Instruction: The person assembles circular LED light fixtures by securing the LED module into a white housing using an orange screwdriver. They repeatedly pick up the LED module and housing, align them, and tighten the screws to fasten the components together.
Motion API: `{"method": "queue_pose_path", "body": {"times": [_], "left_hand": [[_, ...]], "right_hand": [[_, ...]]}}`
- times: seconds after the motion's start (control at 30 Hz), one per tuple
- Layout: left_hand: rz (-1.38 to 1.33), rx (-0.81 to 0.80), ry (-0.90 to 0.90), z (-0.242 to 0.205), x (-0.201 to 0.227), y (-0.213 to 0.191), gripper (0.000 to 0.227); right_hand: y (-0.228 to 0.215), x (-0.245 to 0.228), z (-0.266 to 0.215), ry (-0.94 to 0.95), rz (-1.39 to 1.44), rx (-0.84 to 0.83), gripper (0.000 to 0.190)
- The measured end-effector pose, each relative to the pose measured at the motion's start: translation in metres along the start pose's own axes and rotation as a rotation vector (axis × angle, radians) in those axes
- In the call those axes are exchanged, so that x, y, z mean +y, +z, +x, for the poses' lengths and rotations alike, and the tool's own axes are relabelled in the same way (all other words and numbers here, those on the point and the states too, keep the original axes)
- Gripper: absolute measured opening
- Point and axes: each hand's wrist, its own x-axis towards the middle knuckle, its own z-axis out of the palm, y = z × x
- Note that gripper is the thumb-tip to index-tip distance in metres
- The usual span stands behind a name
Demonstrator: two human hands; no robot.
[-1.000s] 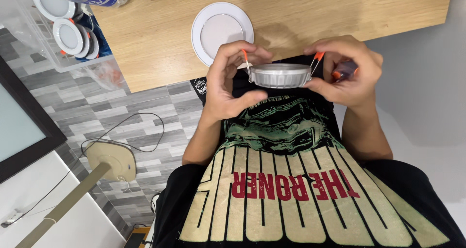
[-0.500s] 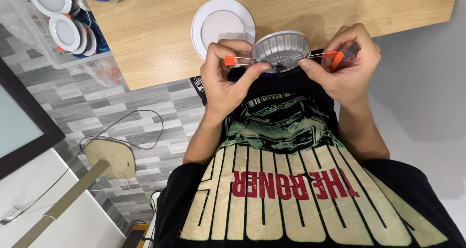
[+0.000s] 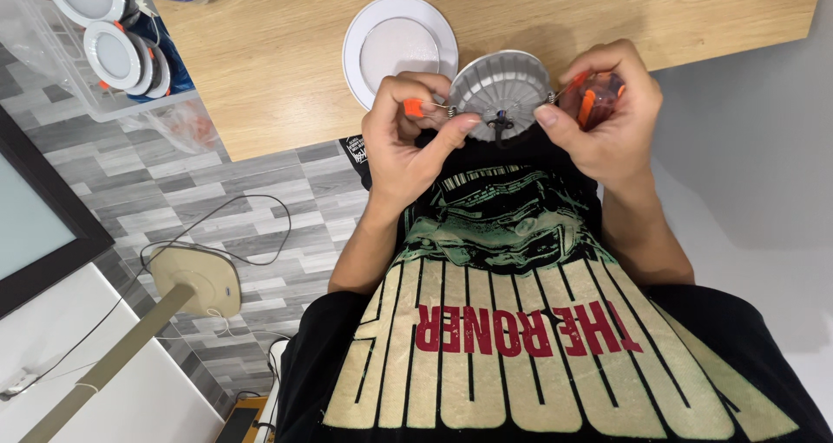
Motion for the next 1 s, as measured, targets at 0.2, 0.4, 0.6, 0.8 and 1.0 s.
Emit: {"method": "queue_pose_path", "body": {"times": [0.2,0.4,0.6,0.8,1.0], "left_hand": [[-0.049,-0.021,-0.076,-0.001,-0.002,-0.002,0.036],[0.477,-0.067,0.144,0.008,0.022,-0.010,0.036],[0.524,0.019,0.505,0.007,0.003,-0.017,0.027],[0.534,-0.090,0.816,0.009,0.013,-0.021,0.025],[0.519,-0.167,0.792,0.005,0.015,-0.029,0.018]], "right_hand": [[0.001,-0.001,0.000,0.024,0.012,-0.037,0.032],[-0.005,-0.003,0.007,-0.202,-0.136,-0.012,0.041],[-0.005,0.014,0.011,-0.584,-0.279,0.036,0.036],[-0.008,0.041,0.003,-0.948,-0.222,0.161,0.041],[-0.004,0.035,-0.002,-0.889,-0.236,0.168,0.036]]}}
